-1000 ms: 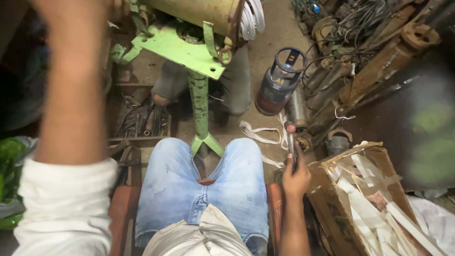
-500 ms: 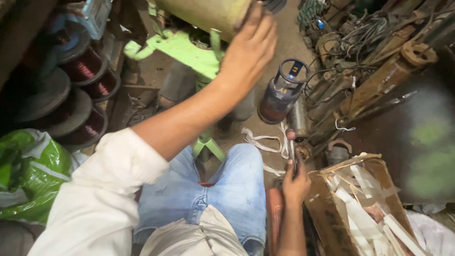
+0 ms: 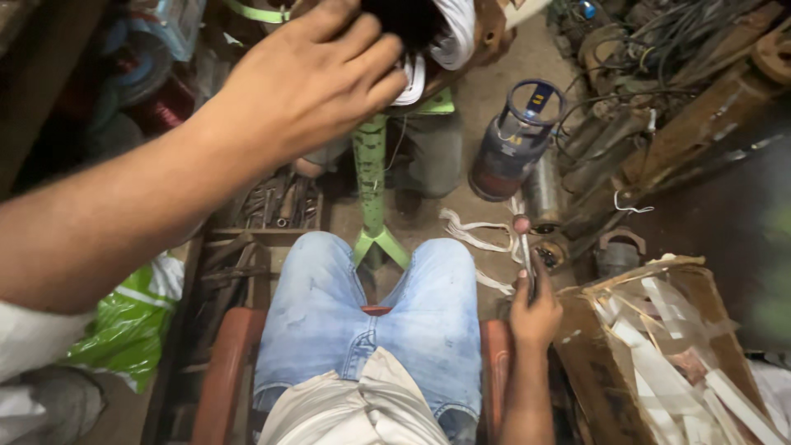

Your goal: The person winds white wire onto a green metal frame using both hands, then uses a wooden stick and a small hammer to press and compact the wound wire. The person repeats this process, occasionally adjusting the wire and using the tools to secure the layers.

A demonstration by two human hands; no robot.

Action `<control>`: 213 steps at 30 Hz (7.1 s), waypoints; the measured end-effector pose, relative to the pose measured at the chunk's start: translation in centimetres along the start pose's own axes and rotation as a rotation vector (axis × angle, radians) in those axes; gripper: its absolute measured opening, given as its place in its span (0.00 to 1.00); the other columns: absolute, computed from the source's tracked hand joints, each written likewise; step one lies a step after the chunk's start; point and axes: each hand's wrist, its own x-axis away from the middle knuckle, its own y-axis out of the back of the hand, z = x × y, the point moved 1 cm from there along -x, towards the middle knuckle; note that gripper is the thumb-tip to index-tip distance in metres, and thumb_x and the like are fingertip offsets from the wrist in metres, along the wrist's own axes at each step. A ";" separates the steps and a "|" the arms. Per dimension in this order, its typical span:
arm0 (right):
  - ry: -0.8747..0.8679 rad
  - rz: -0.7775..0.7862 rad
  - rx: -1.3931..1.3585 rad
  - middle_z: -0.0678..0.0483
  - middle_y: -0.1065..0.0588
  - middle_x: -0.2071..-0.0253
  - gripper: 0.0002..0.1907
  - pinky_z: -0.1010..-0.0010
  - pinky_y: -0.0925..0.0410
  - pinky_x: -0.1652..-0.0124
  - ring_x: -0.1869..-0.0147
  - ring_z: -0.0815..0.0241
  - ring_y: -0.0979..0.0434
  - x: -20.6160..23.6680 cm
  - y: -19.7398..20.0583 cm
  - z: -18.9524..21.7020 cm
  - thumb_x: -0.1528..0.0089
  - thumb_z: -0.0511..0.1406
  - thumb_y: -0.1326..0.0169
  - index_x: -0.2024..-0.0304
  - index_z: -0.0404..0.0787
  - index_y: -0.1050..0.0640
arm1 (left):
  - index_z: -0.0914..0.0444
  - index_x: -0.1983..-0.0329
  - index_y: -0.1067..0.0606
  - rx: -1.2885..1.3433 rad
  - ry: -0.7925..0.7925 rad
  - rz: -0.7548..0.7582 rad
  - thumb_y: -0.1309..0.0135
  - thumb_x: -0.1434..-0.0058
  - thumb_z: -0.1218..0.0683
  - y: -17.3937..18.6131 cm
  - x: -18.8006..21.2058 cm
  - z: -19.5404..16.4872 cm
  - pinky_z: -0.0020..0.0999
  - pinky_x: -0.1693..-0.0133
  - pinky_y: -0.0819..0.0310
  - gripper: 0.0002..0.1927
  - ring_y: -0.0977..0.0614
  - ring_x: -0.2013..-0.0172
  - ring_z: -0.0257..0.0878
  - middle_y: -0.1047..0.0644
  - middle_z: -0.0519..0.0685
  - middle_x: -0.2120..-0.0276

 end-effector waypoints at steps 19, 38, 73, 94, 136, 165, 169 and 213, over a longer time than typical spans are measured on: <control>-0.063 0.003 -0.360 0.50 0.22 0.61 0.24 0.72 0.31 0.61 0.64 0.65 0.26 0.8 -0.6 4.0 0.28 0.36 0.49 0.30 0.39 0.30 | 0.54 0.56 0.24 -0.099 0.124 -0.222 0.44 0.33 0.49 -2.3 3.3 -2.5 0.41 0.41 0.37 0.07 0.26 0.41 0.39 0.26 0.42 0.53; 0.727 0.116 -0.196 0.42 0.25 0.41 0.21 0.71 0.31 0.51 0.47 0.46 0.19 -6.5 2.9 26.5 0.22 0.40 0.59 0.35 0.30 0.28 | 0.67 0.36 0.33 1.072 1.032 -0.120 0.37 0.32 0.40 -6.8 4.4 -1.8 0.51 0.43 0.28 0.34 0.25 0.42 0.65 0.30 0.68 0.40; -0.037 0.188 -1.275 0.59 0.35 0.72 0.20 0.82 0.45 0.81 0.77 0.72 0.40 -5.8 -5.2 25.7 0.23 0.44 0.59 0.36 0.37 0.39 | 0.75 0.22 0.56 1.222 0.858 -0.231 0.30 0.32 0.43 -9.4 6.8 -3.1 0.45 0.24 0.45 0.57 0.40 0.24 0.61 0.44 0.70 0.27; -0.087 0.448 -1.067 0.61 0.39 0.74 0.30 0.81 0.47 0.81 0.80 0.73 0.46 -3.4 -4.0 30.2 0.24 0.44 0.59 0.20 0.54 0.47 | 0.74 0.21 0.58 1.259 0.815 -0.209 0.33 0.30 0.41 -9.4 7.2 -2.5 0.44 0.23 0.47 0.56 0.43 0.23 0.60 0.46 0.71 0.25; 0.543 1.137 -0.381 0.48 0.18 0.59 0.08 0.59 0.29 0.51 0.54 0.45 0.19 9.7 -3.8 16.3 0.39 0.33 0.39 0.59 0.38 0.17 | 0.68 0.28 0.37 0.751 1.145 -0.452 0.55 0.21 0.40 -11.1 7.2 1.8 0.50 0.30 0.39 0.31 0.32 0.31 0.61 0.32 0.65 0.32; 0.443 0.535 -0.393 0.48 0.20 0.58 0.08 0.62 0.28 0.54 0.54 0.48 0.19 7.2 -3.2 14.7 0.39 0.30 0.41 0.58 0.36 0.19 | 0.76 0.26 0.47 0.568 1.141 -0.265 0.50 0.27 0.34 -5.0 8.8 -13.7 0.62 0.27 0.52 0.47 0.40 0.29 0.68 0.42 0.69 0.27; 0.404 0.474 -0.407 0.47 0.19 0.58 0.06 0.66 0.27 0.53 0.55 0.50 0.17 6.2 -2.9 14.6 0.37 0.29 0.43 0.58 0.34 0.19 | 0.73 0.23 0.54 0.706 1.012 -0.288 0.48 0.32 0.33 -3.5 5.2 -17.1 0.62 0.25 0.59 0.52 0.46 0.24 0.63 0.45 0.67 0.25; 0.661 0.085 -0.250 0.52 0.19 0.57 0.09 0.77 0.25 0.53 0.55 0.69 0.17 -10.4 0.2 34.0 0.29 0.26 0.42 0.48 0.33 0.28 | 0.68 0.31 0.31 0.319 0.784 -0.333 0.52 0.25 0.39 -6.9 6.7 -8.0 0.42 0.28 0.48 0.32 0.25 0.37 0.49 0.25 0.58 0.38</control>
